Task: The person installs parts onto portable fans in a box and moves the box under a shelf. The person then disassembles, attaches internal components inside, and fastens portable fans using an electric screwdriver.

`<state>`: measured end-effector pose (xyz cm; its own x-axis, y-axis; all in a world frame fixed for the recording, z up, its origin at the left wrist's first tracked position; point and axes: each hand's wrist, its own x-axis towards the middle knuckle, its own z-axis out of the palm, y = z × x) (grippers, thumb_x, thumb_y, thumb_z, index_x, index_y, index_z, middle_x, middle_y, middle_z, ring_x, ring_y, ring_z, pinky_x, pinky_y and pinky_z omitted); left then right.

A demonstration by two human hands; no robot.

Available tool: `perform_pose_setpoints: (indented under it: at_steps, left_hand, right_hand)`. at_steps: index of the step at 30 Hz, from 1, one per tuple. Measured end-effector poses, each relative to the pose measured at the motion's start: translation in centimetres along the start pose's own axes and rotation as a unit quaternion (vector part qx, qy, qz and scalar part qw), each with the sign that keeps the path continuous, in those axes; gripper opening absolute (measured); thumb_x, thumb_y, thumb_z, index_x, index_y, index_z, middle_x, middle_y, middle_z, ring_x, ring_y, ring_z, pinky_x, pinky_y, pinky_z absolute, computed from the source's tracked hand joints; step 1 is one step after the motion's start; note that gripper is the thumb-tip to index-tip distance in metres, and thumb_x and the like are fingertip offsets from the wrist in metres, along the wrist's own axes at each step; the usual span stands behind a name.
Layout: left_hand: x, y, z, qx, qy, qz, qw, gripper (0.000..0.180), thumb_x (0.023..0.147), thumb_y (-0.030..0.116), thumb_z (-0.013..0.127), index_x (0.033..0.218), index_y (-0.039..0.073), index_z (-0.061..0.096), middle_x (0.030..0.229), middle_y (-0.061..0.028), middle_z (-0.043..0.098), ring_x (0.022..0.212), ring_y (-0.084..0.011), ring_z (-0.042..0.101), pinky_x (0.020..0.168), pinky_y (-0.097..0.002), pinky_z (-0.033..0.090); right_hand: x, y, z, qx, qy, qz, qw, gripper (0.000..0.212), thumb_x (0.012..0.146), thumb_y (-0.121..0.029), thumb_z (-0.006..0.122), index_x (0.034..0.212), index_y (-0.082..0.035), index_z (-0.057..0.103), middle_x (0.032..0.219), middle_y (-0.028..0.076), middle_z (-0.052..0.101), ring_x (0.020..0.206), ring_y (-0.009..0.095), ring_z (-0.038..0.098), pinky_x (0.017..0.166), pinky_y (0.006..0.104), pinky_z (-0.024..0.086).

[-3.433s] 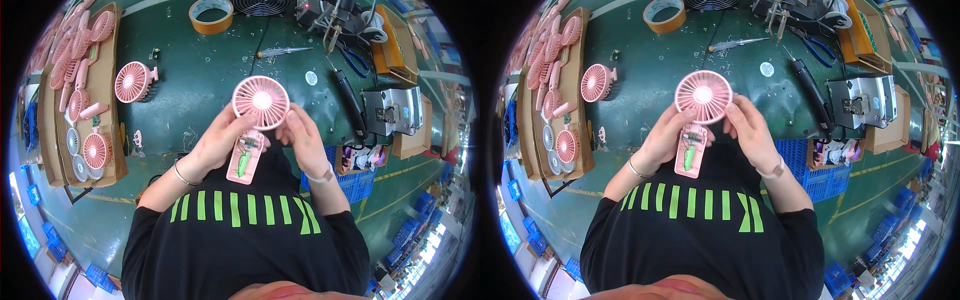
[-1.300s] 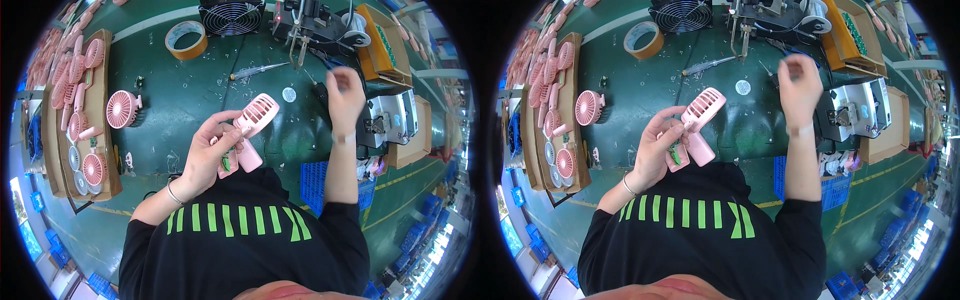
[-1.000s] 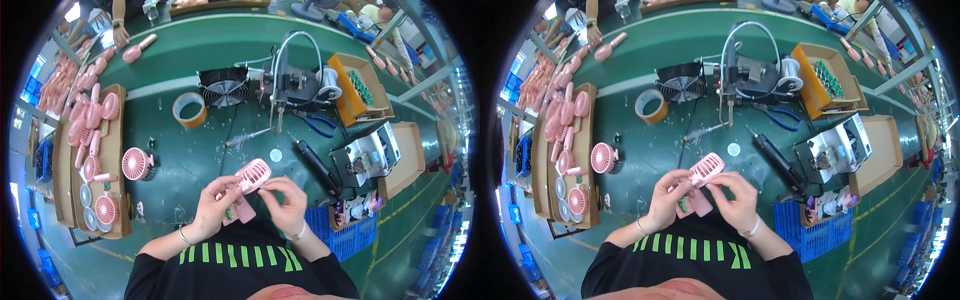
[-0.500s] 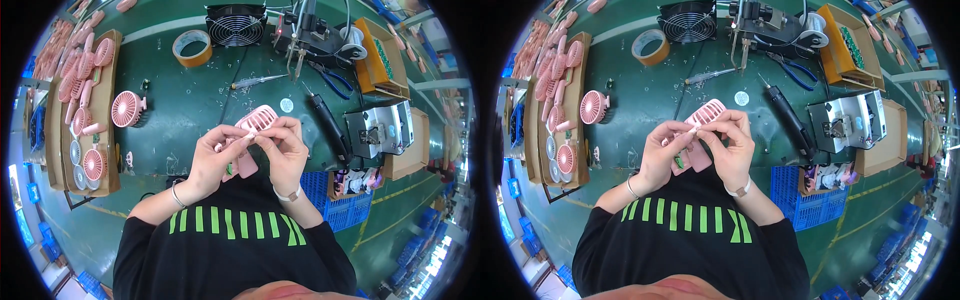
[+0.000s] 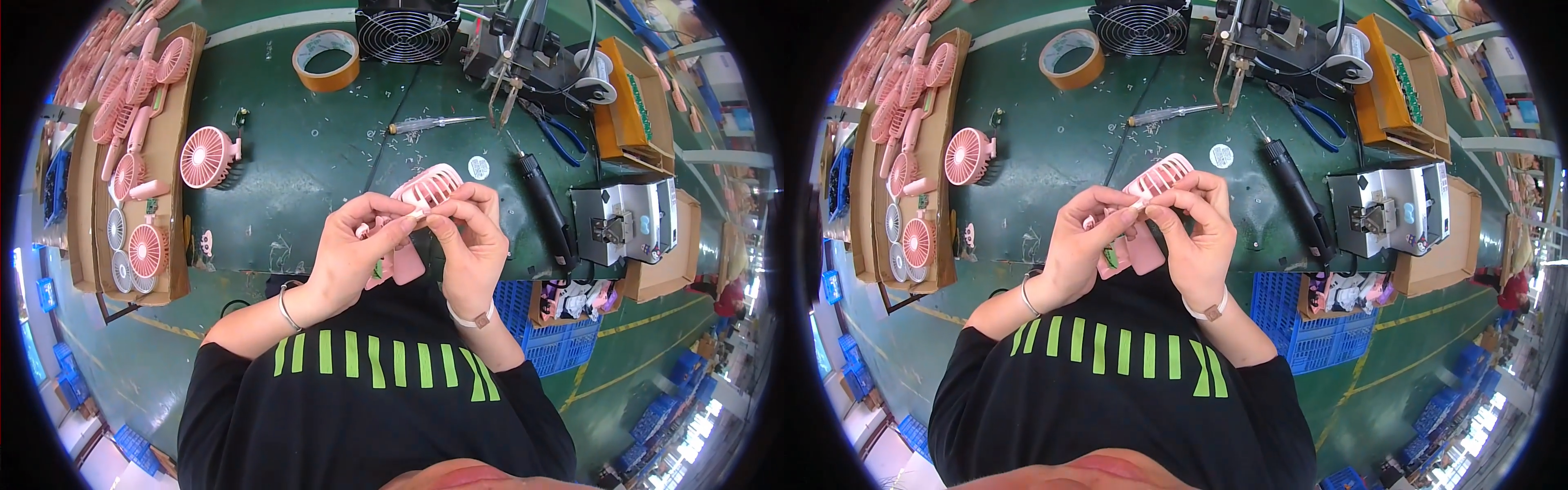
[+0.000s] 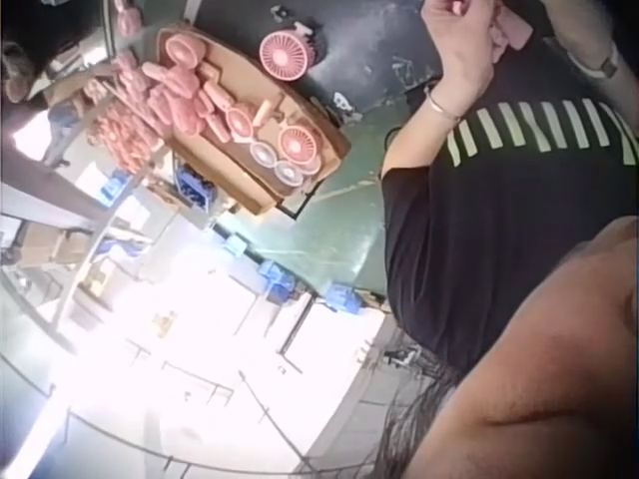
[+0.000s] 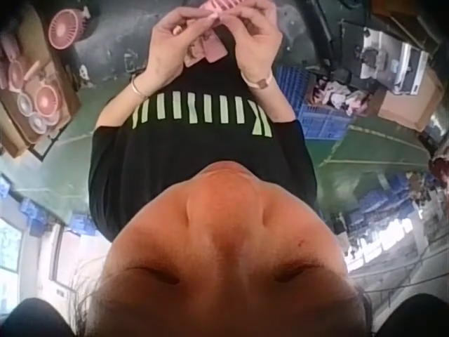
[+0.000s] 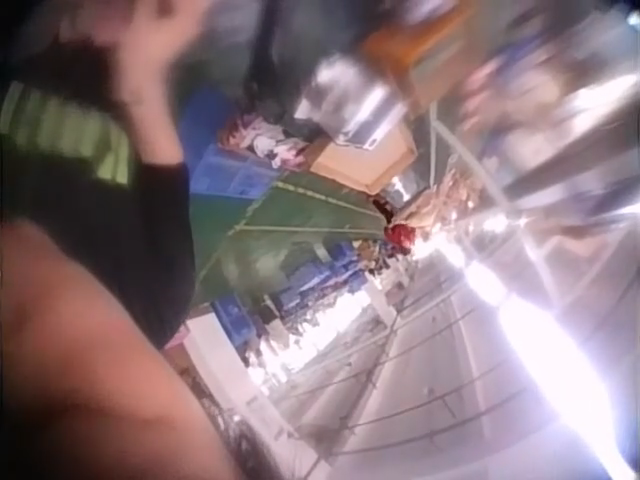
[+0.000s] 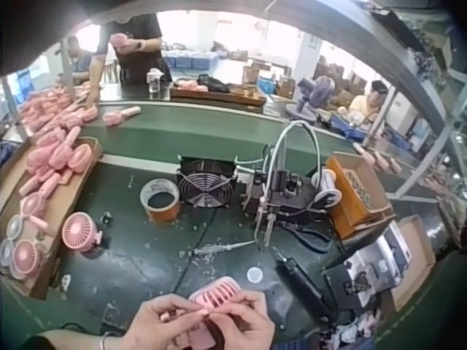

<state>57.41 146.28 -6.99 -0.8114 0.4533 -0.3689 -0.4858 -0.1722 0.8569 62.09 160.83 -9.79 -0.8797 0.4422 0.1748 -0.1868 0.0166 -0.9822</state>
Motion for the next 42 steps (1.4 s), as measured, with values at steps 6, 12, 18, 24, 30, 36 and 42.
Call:
perform_pose_setpoints:
  at_steps: [6, 12, 18, 24, 30, 36, 42]
  left_hand:
    - [0.1, 0.0, -0.1, -0.005, 0.006, 0.011, 1.0, 0.012, 0.089, 0.01, 0.066, 0.097, 0.002, 0.066, 0.073, -0.002, 0.062, 0.048, -0.0027, 0.048, 0.043, -0.0183, 0.034]
    - [0.3, -0.6, -0.5, 0.014, -0.017, 0.026, 0.999, 0.014, 0.09, 0.011, 0.064, 0.101, 0.002, 0.063, 0.08, -0.0062, 0.063, 0.053, -0.0049, 0.055, 0.038, -0.016, 0.038]
    - [0.1, -0.1, 0.0, 0.006, 0.008, 0.017, 1.0, 0.012, 0.09, 0.011, 0.065, 0.099, 0.002, 0.065, 0.062, 0.0028, 0.056, 0.047, -0.0012, 0.045, 0.044, -0.0181, 0.034]
    - [0.0, -0.2, -0.1, 0.005, 0.003, 0.009, 1.0, 0.012, 0.09, 0.01, 0.065, 0.098, 0.001, 0.065, 0.065, 0.0024, 0.057, 0.048, -0.0011, 0.046, 0.043, -0.0182, 0.034]
    - [0.0, -0.3, -0.1, 0.002, 0.001, 0.019, 1.0, 0.013, 0.089, 0.01, 0.066, 0.099, 0.001, 0.065, 0.067, 0.0023, 0.058, 0.048, -0.0007, 0.045, 0.043, -0.0181, 0.033]
    - [-0.1, -0.4, -0.2, -0.004, -0.004, 0.014, 1.0, 0.013, 0.089, 0.01, 0.067, 0.098, 0.001, 0.066, 0.067, 0.003, 0.058, 0.049, -0.0001, 0.045, 0.043, -0.0179, 0.033]
    - [-0.2, -0.6, -0.2, 0.004, -0.008, 0.01, 1.0, 0.013, 0.089, 0.01, 0.066, 0.098, 0.002, 0.066, 0.066, 0.0038, 0.057, 0.052, 0.0005, 0.045, 0.046, -0.0176, 0.034]
  right_hand:
    - [0.1, -0.1, 0.1, -0.016, -0.022, -0.024, 0.999, 0.011, 0.078, 0.0, 0.073, 0.088, 0.0, 0.068, 0.104, 0.005, 0.05, 0.092, 0.014, 0.052, 0.084, 0.0264, 0.043]
    - [0.0, -0.1, 0.5, -0.061, -0.007, -0.038, 0.997, 0.007, 0.082, -0.002, 0.07, 0.087, 0.0, 0.065, 0.104, 0.007, 0.05, 0.091, 0.015, 0.052, 0.082, 0.0265, 0.043]
    - [0.0, 0.3, 0.4, -0.048, -0.002, -0.055, 0.997, 0.007, 0.086, -0.005, 0.066, 0.087, 0.0, 0.061, 0.103, 0.009, 0.051, 0.092, 0.017, 0.051, 0.081, 0.0271, 0.043]
    - [0.0, 0.3, 0.4, -0.079, -0.014, -0.064, 0.995, 0.007, 0.086, -0.006, 0.066, 0.087, -0.001, 0.061, 0.101, 0.009, 0.051, 0.092, 0.019, 0.051, 0.081, 0.0279, 0.043]
    - [0.2, -0.1, 0.4, -0.109, -0.027, -0.082, 0.99, 0.008, 0.083, -0.004, 0.068, 0.086, -0.001, 0.062, 0.101, 0.008, 0.052, 0.093, 0.019, 0.051, 0.082, 0.0286, 0.043]
    - [-0.2, 0.2, 0.5, -0.079, 0.012, -0.095, 0.992, 0.01, 0.08, -0.003, 0.072, 0.088, -0.002, 0.066, 0.099, 0.008, 0.054, 0.088, 0.018, 0.051, 0.082, 0.0287, 0.042]
    - [-0.8, 0.1, 0.7, -0.186, 0.027, -0.152, 0.97, 0.012, 0.077, -0.002, 0.073, 0.088, -0.002, 0.069, 0.096, 0.006, 0.057, 0.082, 0.017, 0.051, 0.075, 0.0282, 0.043]
